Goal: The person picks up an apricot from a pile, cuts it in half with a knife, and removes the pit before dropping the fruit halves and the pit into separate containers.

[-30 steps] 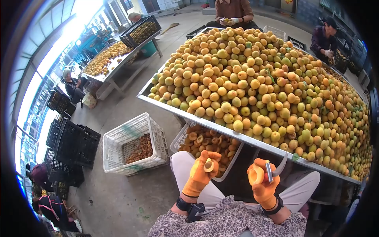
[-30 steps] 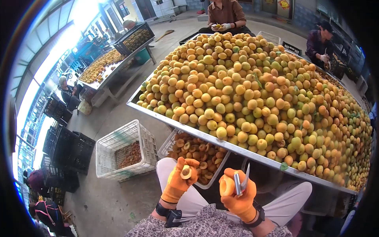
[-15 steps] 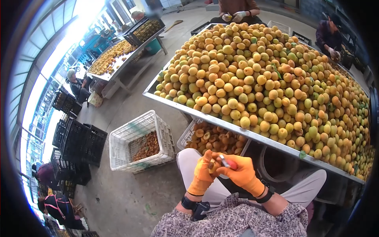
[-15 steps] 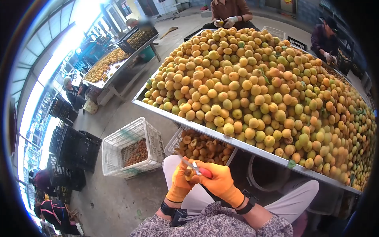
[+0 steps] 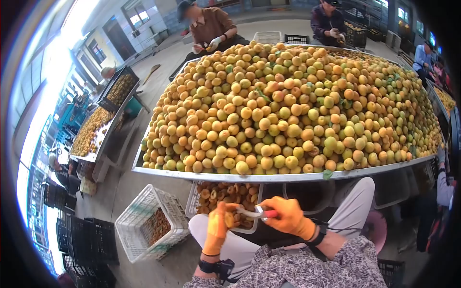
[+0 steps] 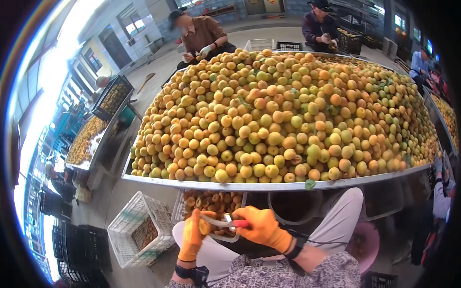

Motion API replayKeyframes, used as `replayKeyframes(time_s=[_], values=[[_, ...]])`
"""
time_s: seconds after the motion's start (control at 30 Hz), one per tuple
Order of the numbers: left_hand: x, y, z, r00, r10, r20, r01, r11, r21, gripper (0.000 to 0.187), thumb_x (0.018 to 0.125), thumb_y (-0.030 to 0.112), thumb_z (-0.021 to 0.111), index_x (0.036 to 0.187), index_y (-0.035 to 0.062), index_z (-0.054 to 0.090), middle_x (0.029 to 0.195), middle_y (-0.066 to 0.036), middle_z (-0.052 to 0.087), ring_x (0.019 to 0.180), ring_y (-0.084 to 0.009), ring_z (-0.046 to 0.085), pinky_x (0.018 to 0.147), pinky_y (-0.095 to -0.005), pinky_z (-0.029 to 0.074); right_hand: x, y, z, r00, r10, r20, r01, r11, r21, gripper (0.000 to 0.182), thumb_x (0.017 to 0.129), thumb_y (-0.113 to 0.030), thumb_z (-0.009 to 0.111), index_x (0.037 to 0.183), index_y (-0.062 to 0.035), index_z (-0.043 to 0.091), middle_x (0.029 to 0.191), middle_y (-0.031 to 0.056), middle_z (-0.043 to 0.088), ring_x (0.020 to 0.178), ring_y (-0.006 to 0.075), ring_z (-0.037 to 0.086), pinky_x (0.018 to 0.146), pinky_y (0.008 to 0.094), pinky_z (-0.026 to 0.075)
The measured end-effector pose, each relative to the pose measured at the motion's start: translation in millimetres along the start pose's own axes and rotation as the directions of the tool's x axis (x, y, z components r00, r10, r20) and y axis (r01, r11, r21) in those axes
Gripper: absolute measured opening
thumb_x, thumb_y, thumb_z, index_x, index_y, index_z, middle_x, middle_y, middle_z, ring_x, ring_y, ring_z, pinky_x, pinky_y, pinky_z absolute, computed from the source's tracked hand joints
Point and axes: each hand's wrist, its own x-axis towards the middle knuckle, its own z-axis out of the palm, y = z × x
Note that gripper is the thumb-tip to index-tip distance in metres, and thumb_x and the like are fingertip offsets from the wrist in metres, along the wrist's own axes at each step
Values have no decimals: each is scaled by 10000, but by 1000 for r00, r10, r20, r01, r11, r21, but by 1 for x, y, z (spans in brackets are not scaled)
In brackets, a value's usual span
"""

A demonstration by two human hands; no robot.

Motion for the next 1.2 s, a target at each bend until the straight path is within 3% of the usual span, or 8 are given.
replayKeyframes(time_s=[0.1, 0.17, 0.37, 0.5, 0.6, 0.83, 0.9, 1.2], values=[[34, -13, -21, 943, 255, -212, -111, 846, 522, 293, 966, 271, 547, 1136, 55, 647, 888, -76, 644, 846, -172, 622, 742, -313, 487, -12, 4, -48, 968, 32, -250, -90, 970, -224, 398, 698, -82, 708, 1092, -79, 648, 797, 86, 674, 627, 250, 662, 555, 335, 533], [56, -20, -35, 810, 553, -195, -39, 384, 923, 394, 858, 244, 659, 1227, 118, 603, 1238, -147, 594, 1176, -355, 519, 975, -470, 414, -30, 15, -70, 889, 224, -399, -344, 902, -261, 458, 756, -48, 674, 1206, -10, 596, 748, 124, 663, 606, 258, 661, 545, 341, 519], [108, 49, -9, 829, 463, -313, -109, 683, 722, 329, 842, 177, 659, 1166, 127, 635, 1219, -143, 600, 1115, -342, 565, 947, -426, 449, -59, -10, -90, 748, 394, -534, -269, 915, 299, 193, 921, -118, 538, 1069, 5, 528, 718, -22, 484, 595, 40, 387, 527, 201, 315], [157, 42, -8, 797, 574, -187, -149, 487, 861, 330, 837, 169, 648, 1166, 144, 634, 1177, -136, 607, 1075, -348, 572, 903, -439, 460, -78, 1, -82, 797, 131, -589, -51, 987, 150, 232, 971, -214, 515, 1005, 14, 535, 647, 65, 509, 547, 100, 423, 502, 257, 341], [185, 33, -2, 830, 540, -139, -98, 387, 917, 354, 815, 192, 652, 1166, 153, 628, 1174, -96, 600, 1087, -325, 551, 929, -425, 437, -60, 19, -83, 743, 616, -264, -521, 778, 350, 191, 968, -159, 535, 912, 15, 590, 576, 58, 493, 520, 127, 455, 479, 303, 342], [216, 60, 17, 842, 515, -161, 0, 298, 954, 371, 829, 259, 643, 1183, 161, 594, 1175, -110, 599, 1069, -323, 571, 861, -454, 478, -58, 24, -82, 769, 595, -232, -450, 762, 466, 184, 963, -143, 535, 957, 32, 592, 643, 12, 540, 585, 69, 469, 562, 234, 402], [228, 74, 27, 817, 560, -140, -60, 324, 944, 384, 820, 236, 651, 1197, 168, 614, 1165, -104, 602, 1061, -344, 565, 913, -446, 443, -60, 30, -77, 772, 588, -242, -411, 751, 516, 353, 985, -355, 535, 902, -13, 546, 580, -24, 493, 471, 22, 378, 437, 202, 278], [323, 83, 51, 834, 492, -251, 63, 366, 928, 453, 896, 339, 579, 1319, 195, 507, 1168, -158, 582, 1044, -382, 583, 909, -458, 454, -64, -7, -104, 749, 607, -267, -432, 752, 498, 208, 957, -192, 550, 977, 10, 596, 690, 5, 554, 618, 77, 480, 567, 235, 392]])
